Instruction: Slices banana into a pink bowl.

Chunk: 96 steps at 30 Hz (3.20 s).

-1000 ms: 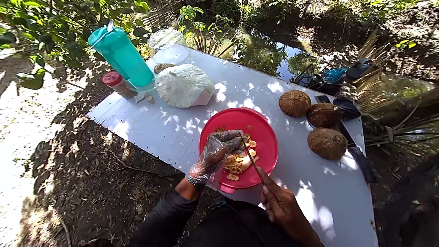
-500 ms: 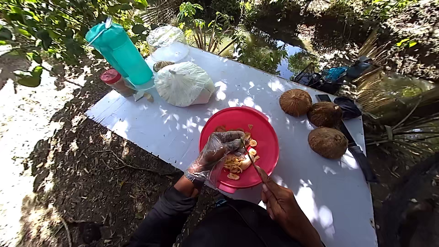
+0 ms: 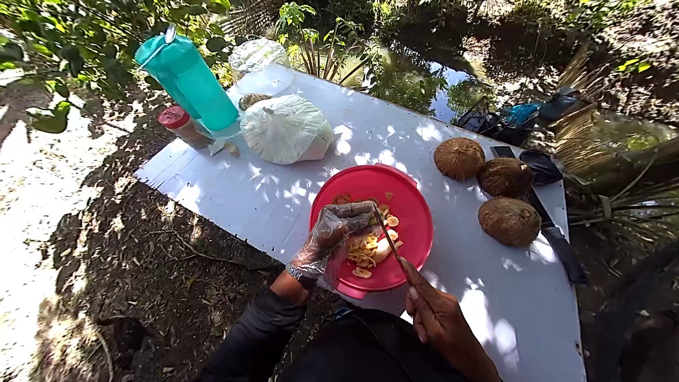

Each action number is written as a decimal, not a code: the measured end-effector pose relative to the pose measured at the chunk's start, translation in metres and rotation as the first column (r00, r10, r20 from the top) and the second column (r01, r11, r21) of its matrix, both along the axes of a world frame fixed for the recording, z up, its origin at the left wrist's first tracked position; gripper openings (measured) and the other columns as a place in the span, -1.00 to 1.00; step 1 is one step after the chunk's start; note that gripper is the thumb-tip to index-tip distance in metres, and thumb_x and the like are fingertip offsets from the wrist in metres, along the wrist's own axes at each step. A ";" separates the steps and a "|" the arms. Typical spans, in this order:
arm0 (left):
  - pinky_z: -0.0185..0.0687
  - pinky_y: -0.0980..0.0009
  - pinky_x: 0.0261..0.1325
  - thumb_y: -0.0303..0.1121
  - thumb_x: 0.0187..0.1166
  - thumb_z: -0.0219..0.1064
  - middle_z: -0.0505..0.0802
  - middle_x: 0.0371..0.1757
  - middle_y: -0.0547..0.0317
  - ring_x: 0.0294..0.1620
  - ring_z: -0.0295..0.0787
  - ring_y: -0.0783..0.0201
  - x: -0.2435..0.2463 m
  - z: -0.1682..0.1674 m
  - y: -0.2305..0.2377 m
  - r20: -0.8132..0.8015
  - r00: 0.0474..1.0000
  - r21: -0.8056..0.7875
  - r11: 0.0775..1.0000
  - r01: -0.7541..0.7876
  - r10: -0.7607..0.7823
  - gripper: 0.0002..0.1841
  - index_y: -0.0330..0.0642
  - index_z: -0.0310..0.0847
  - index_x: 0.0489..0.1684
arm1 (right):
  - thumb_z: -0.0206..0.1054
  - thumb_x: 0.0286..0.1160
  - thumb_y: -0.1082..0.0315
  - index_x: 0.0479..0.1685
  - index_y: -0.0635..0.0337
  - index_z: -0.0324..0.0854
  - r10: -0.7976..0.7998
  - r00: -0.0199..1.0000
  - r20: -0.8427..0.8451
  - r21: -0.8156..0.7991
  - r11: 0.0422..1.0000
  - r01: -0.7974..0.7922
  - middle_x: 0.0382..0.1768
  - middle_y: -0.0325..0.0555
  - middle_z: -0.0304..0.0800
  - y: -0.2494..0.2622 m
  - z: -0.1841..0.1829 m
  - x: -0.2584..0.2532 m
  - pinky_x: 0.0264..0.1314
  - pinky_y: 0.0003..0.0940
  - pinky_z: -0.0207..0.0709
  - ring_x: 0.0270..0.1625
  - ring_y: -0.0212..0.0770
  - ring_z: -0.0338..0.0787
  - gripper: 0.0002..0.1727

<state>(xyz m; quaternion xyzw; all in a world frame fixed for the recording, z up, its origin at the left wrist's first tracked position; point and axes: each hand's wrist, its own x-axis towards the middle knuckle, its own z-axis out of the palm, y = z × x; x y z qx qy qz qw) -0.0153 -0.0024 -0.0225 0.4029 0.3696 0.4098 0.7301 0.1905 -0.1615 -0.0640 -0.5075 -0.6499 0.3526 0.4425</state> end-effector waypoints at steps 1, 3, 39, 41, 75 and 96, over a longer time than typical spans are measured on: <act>0.84 0.19 0.15 -0.68 0.54 0.28 0.89 0.03 -0.17 0.02 0.89 0.04 0.000 -0.001 -0.001 0.030 0.999 -0.003 1.000 -0.014 0.014 -0.74 -0.51 0.70 0.15 | -0.04 0.86 0.32 0.72 0.22 0.40 0.005 1.000 -0.003 0.001 1.000 -0.005 -0.50 -0.32 0.64 0.000 0.000 0.000 -0.72 -0.65 0.43 -0.72 -0.56 0.43 -0.48; 0.84 0.18 0.13 -0.68 0.52 0.30 0.89 0.00 -0.18 -0.01 0.89 0.05 0.000 -0.002 -0.002 0.083 0.996 -0.008 0.999 -0.039 0.040 -0.75 -0.50 0.72 0.10 | -0.05 0.86 0.32 0.72 0.21 0.39 0.017 1.000 -0.007 -0.006 1.000 -0.017 -0.50 -0.31 0.64 0.000 0.000 0.000 -0.72 -0.65 0.43 -0.72 -0.55 0.43 -0.48; 0.87 0.23 0.06 -0.64 0.48 0.40 0.88 0.03 -0.18 -0.05 0.90 0.07 0.012 -0.005 -0.012 -0.007 0.981 -0.017 0.981 -0.192 0.192 -0.67 -0.49 0.67 0.22 | -0.06 0.88 0.29 0.72 0.20 0.41 0.018 1.000 -0.004 -0.017 1.000 -0.018 -0.48 -0.31 0.66 0.001 -0.002 -0.001 -0.73 -0.63 0.45 -0.72 -0.55 0.44 -0.49; 0.87 0.24 0.07 -0.63 0.48 0.41 0.89 0.02 -0.14 -0.04 0.90 0.10 0.012 -0.006 -0.011 -0.037 0.983 0.023 0.983 -0.181 0.182 -0.67 -0.47 0.68 0.22 | -0.06 0.87 0.30 0.71 0.21 0.41 0.018 1.000 0.012 -0.019 1.000 -0.018 -0.49 -0.31 0.67 0.002 -0.003 -0.001 -0.73 -0.63 0.44 -0.73 -0.54 0.44 -0.49; 0.83 0.26 0.09 -0.61 0.46 0.43 0.90 0.02 -0.09 -0.04 0.89 0.13 0.002 -0.001 -0.012 -0.082 0.980 0.019 0.983 -0.181 0.182 -0.67 -0.42 0.71 0.21 | -0.07 0.87 0.32 0.71 0.21 0.40 0.062 0.998 -0.002 -0.066 0.996 -0.062 -0.55 -0.33 0.64 0.004 -0.007 -0.002 -0.75 -0.59 0.45 -0.75 -0.53 0.44 -0.48; 0.79 0.24 0.21 -0.65 0.55 0.27 0.84 0.21 -0.11 0.11 0.85 0.11 0.000 -0.002 -0.014 -0.007 0.988 -0.016 0.988 -0.156 0.156 -0.59 -0.43 0.59 0.39 | -0.06 0.87 0.30 0.72 0.19 0.41 0.037 0.999 0.004 -0.051 0.998 -0.037 -0.49 -0.31 0.69 -0.001 -0.004 -0.002 -0.74 -0.62 0.44 -0.74 -0.54 0.44 -0.49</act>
